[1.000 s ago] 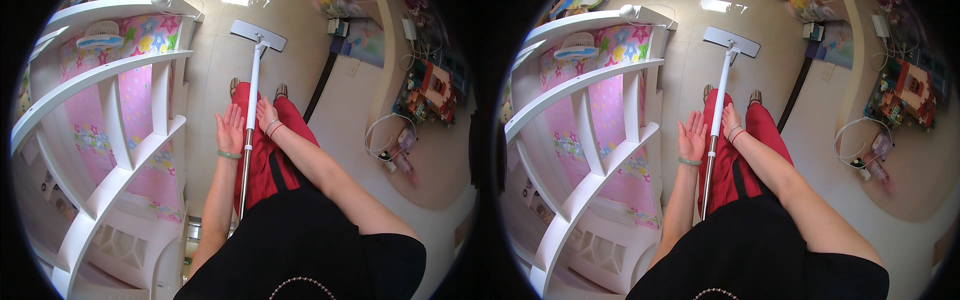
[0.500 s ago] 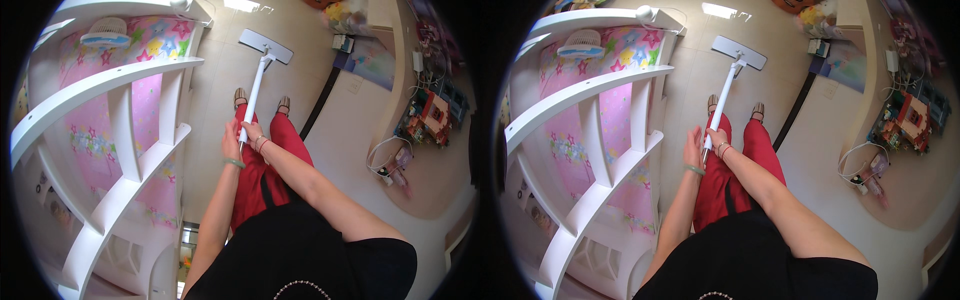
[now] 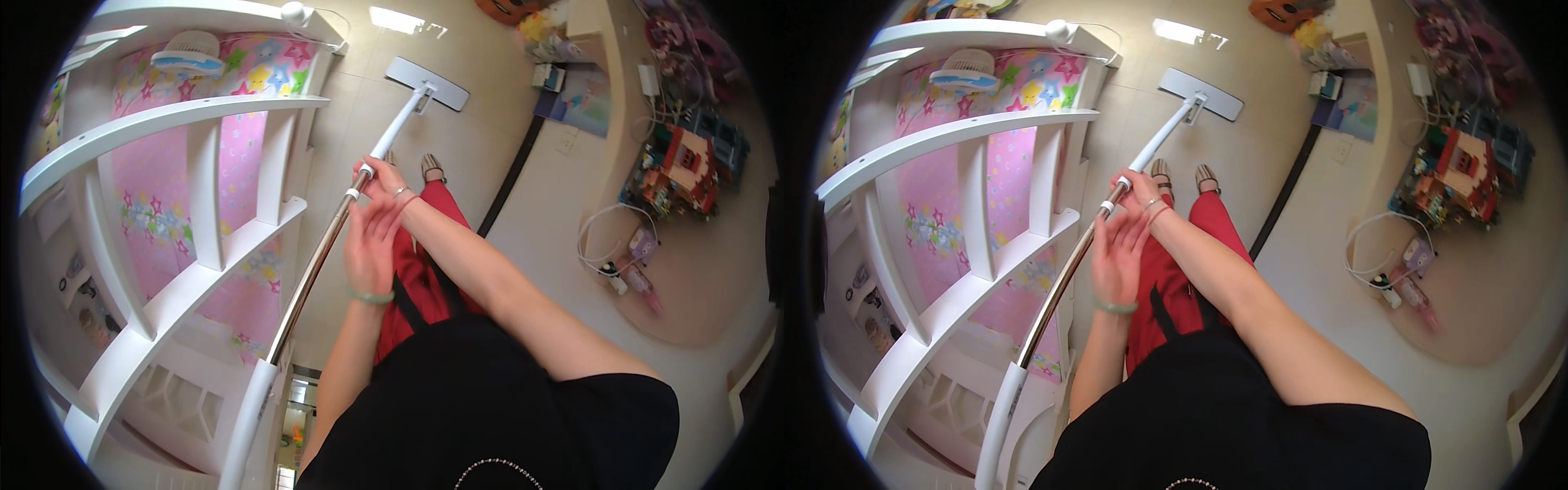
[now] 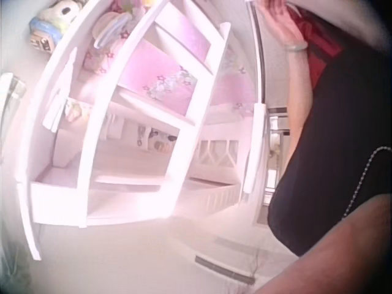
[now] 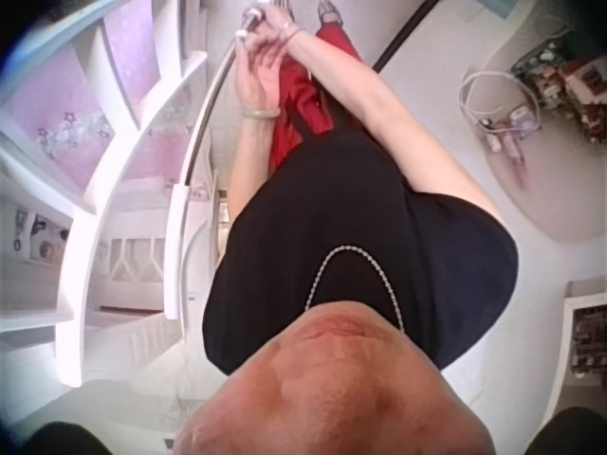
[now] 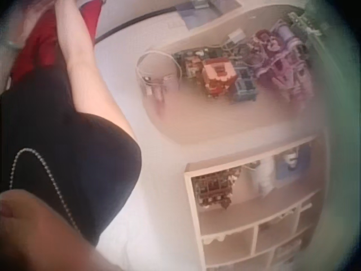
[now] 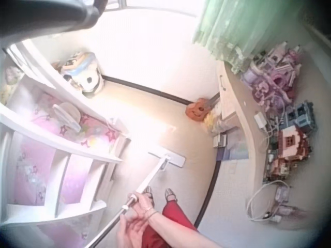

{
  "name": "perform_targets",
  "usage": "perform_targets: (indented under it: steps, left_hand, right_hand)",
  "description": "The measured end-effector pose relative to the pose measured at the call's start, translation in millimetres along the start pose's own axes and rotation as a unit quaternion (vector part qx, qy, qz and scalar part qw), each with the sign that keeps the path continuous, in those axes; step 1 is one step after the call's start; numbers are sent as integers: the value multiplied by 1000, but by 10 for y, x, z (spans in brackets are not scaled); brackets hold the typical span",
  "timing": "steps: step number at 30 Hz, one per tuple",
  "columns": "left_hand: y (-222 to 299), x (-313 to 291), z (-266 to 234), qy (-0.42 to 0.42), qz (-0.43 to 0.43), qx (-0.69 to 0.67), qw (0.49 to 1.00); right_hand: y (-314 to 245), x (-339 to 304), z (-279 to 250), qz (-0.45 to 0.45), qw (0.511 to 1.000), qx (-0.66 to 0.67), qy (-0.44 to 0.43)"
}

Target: The person mops the tiled floor of a bedroom using a flat mop. They briefly pause to move a ukulele and a charging cable out of the way before continuing to mop around the bed and other furniture.

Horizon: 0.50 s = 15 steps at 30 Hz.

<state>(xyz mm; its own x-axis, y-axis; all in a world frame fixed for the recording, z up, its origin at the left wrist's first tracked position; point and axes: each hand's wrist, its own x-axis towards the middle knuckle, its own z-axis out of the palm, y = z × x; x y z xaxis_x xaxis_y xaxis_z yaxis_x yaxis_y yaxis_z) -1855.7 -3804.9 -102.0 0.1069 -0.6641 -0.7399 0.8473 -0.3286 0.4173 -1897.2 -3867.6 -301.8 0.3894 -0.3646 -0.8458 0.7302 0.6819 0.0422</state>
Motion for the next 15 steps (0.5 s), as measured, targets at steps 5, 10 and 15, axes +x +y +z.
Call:
perform_targets:
  steps: [5, 10, 15]
  left_hand:
    - [-125, -569, -147, 110, 115, 180, 971]
    - [-322, -572, 190, 30, 354, 355, 865]
    - [-242, -503, 321, -101, 471, 357, 800]
  right_hand:
    - [-173, -409, 105, -30, 993, 63, 95]
    - [-317, -376, 61, -117, 972, -68, 194]
    - [-596, -479, 211, -108, 979, -37, 167]
